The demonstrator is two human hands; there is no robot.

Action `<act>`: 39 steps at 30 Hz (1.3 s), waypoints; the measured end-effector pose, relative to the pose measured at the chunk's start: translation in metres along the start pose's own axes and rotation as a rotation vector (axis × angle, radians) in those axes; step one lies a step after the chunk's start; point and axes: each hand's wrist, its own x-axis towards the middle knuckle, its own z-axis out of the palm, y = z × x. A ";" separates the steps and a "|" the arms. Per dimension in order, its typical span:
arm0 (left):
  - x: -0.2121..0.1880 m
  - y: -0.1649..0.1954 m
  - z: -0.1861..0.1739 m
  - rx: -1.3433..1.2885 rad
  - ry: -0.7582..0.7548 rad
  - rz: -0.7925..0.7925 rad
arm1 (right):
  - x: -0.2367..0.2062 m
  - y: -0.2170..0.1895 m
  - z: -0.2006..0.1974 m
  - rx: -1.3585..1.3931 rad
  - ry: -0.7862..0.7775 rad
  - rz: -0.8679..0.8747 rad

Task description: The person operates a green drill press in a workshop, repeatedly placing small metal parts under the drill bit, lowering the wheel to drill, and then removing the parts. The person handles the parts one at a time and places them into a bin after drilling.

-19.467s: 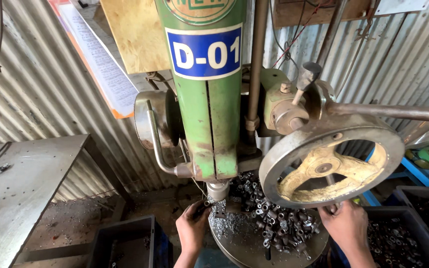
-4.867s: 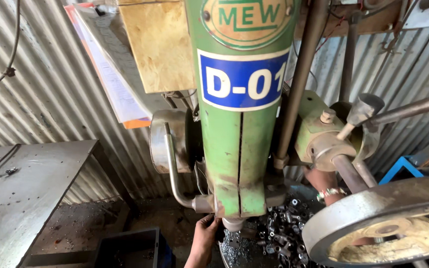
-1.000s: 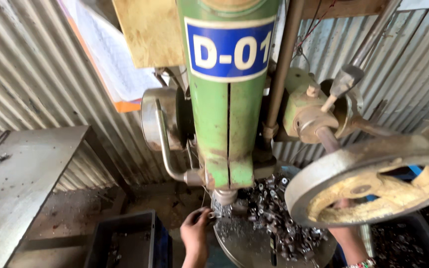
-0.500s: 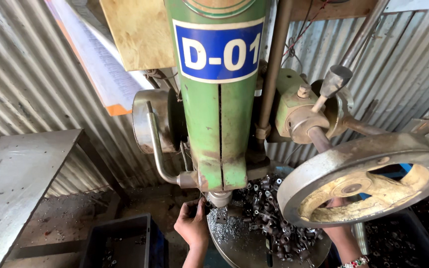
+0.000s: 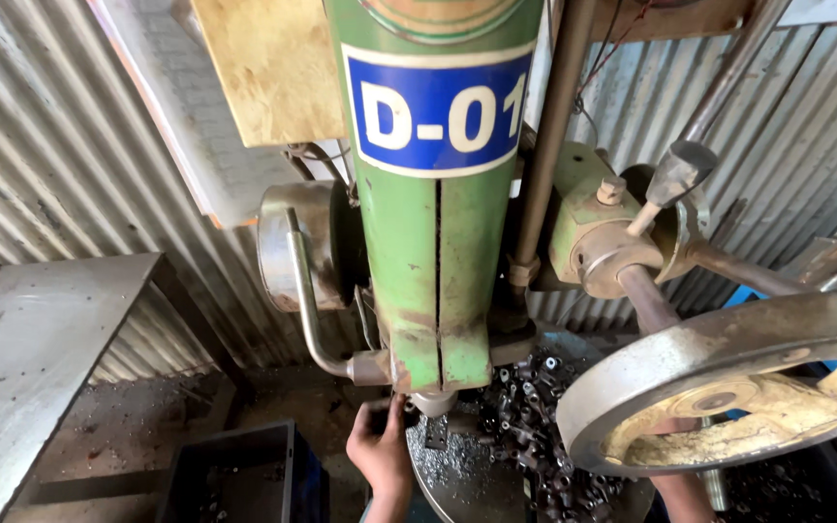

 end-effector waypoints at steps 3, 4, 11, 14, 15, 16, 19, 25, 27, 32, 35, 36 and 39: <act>-0.006 0.013 0.004 0.293 -0.063 0.179 | -0.003 0.004 0.001 -0.003 -0.002 0.005; -0.007 0.018 0.003 0.244 -0.031 0.182 | -0.004 0.005 0.001 -0.007 -0.006 0.006; -0.001 0.049 -0.015 0.297 0.060 0.221 | -0.003 0.010 0.005 -0.006 -0.005 0.008; -0.008 0.047 -0.013 0.337 -0.018 0.206 | -0.002 0.011 0.006 -0.009 -0.002 0.007; -0.010 0.045 -0.012 0.349 -0.047 0.197 | -0.002 0.011 0.006 -0.011 -0.006 0.008; -0.010 0.042 -0.011 0.344 -0.064 0.181 | -0.002 0.011 0.006 -0.009 -0.008 0.008; 0.001 0.031 -0.008 0.297 -0.139 0.093 | -0.001 0.007 0.006 -0.014 -0.015 0.011; 0.036 0.005 -0.004 -0.059 -0.349 -0.190 | 0.003 -0.012 -0.001 -0.030 -0.036 0.021; 0.036 -0.002 -0.004 -0.115 -0.348 -0.190 | 0.013 -0.024 0.000 -0.041 -0.051 0.023; 0.031 -0.006 -0.004 -0.034 -0.297 -0.145 | 0.094 -0.073 0.036 -0.082 -0.072 -0.023; 0.031 0.000 -0.003 0.014 -0.289 -0.138 | 0.150 -0.099 0.054 -0.214 -0.137 -0.072; 0.030 0.001 -0.002 0.014 -0.291 -0.138 | 0.166 -0.104 0.055 -0.338 -0.174 -0.147; 0.020 0.002 0.001 0.028 -0.275 -0.106 | 0.176 -0.113 0.053 -0.517 0.238 -0.374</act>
